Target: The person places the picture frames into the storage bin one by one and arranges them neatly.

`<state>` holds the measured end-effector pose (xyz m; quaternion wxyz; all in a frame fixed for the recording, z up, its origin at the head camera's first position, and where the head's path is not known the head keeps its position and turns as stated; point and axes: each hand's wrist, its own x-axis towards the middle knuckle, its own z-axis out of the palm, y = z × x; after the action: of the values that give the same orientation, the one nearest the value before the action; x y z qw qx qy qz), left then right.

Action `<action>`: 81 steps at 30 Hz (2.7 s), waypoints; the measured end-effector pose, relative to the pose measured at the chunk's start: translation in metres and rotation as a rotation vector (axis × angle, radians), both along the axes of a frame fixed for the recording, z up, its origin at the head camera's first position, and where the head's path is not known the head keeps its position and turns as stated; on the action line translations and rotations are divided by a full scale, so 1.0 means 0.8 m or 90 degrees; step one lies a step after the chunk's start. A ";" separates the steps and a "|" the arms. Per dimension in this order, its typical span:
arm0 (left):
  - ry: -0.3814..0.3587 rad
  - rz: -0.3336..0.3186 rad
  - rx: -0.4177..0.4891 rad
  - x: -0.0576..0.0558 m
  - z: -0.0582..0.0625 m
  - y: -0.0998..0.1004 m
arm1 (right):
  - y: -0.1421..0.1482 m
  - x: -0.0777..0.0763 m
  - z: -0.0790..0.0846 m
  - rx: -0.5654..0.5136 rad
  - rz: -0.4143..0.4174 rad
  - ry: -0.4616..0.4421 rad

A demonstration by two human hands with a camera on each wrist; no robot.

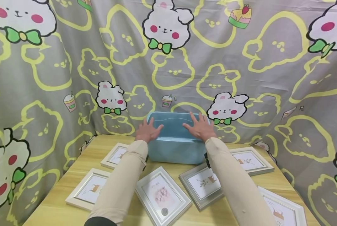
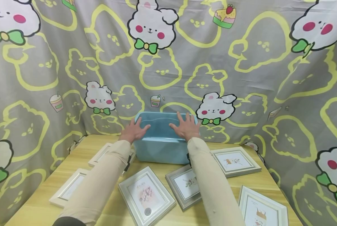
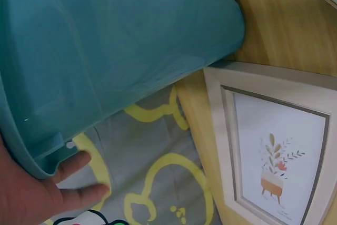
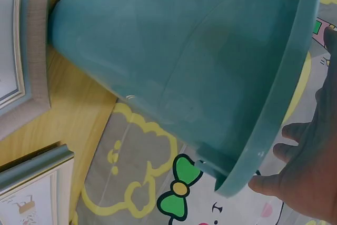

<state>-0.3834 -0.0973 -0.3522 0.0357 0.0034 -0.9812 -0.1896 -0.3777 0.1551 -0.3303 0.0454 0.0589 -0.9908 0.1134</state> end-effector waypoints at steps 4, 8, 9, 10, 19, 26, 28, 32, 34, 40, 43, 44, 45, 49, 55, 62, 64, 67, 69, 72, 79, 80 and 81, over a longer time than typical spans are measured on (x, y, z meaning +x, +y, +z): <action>-0.014 0.016 0.011 -0.001 -0.004 -0.001 | 0.005 0.000 -0.003 -0.010 -0.008 -0.013; -0.019 0.034 0.011 0.001 -0.005 -0.002 | 0.013 0.001 -0.007 -0.012 -0.021 -0.019; -0.019 0.037 0.012 0.001 -0.005 -0.002 | 0.015 0.001 -0.007 -0.012 -0.025 -0.019; -0.019 0.039 0.011 0.001 -0.005 -0.002 | 0.018 0.001 -0.008 -0.011 -0.029 -0.020; -0.007 0.067 0.028 -0.004 -0.010 -0.003 | 0.044 -0.004 -0.011 -0.059 -0.063 -0.012; -0.002 0.080 0.036 -0.005 -0.013 -0.005 | 0.082 -0.006 -0.018 -0.096 -0.101 -0.010; 0.001 0.082 0.038 -0.005 -0.012 -0.004 | 0.097 -0.006 -0.022 -0.116 -0.112 -0.002; 0.005 0.084 0.038 -0.004 -0.009 -0.004 | 0.123 -0.006 -0.030 -0.138 -0.124 0.004; 0.008 0.087 0.037 -0.003 -0.008 -0.004 | 0.134 -0.005 -0.036 -0.138 -0.124 0.003; 0.012 0.084 0.038 -0.002 -0.007 -0.005 | 0.156 -0.002 -0.058 -0.139 -0.130 -0.006; 0.001 0.087 0.031 -0.001 -0.009 -0.005 | 0.162 0.000 -0.069 -0.132 -0.128 -0.013; -0.002 0.088 0.028 0.000 -0.010 -0.004 | 0.164 0.001 -0.073 -0.127 -0.128 -0.014; -0.004 0.088 0.027 0.000 -0.011 -0.004 | 0.167 0.002 -0.077 -0.121 -0.131 -0.017; -0.003 0.084 0.030 -0.001 -0.010 -0.001 | 0.182 0.008 -0.091 -0.107 -0.146 -0.030; -0.003 0.090 0.023 -0.006 -0.011 0.002 | 0.206 0.016 -0.110 -0.102 -0.161 -0.068; -0.005 0.090 0.025 -0.006 -0.010 0.001 | 0.227 0.024 -0.125 -0.095 -0.162 -0.095; -0.003 0.089 0.028 -0.006 -0.010 0.001 | 0.232 0.025 -0.130 -0.088 -0.165 -0.096; 0.001 0.090 0.028 -0.006 -0.010 0.001 | 0.238 0.027 -0.136 -0.082 -0.166 -0.102; 0.005 0.091 0.027 -0.006 -0.011 0.001 | 0.242 0.028 -0.140 -0.084 -0.169 -0.109; 0.010 0.093 0.026 -0.006 -0.011 0.001 | 0.247 0.030 -0.147 -0.080 -0.169 -0.122; 0.011 0.096 0.024 -0.006 -0.010 0.002 | 0.254 0.031 -0.156 -0.076 -0.176 -0.152; 0.009 0.096 0.024 -0.006 -0.009 0.002 | 0.255 0.032 -0.156 -0.076 -0.175 -0.156; 0.007 0.096 0.023 -0.005 -0.009 0.003 | 0.256 0.032 -0.157 -0.076 -0.176 -0.160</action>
<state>-0.3878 -0.0952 -0.3592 0.0553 0.0768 -0.9743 -0.2043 -0.3519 0.3603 -0.4561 -0.0600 -0.0950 -0.9788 0.1714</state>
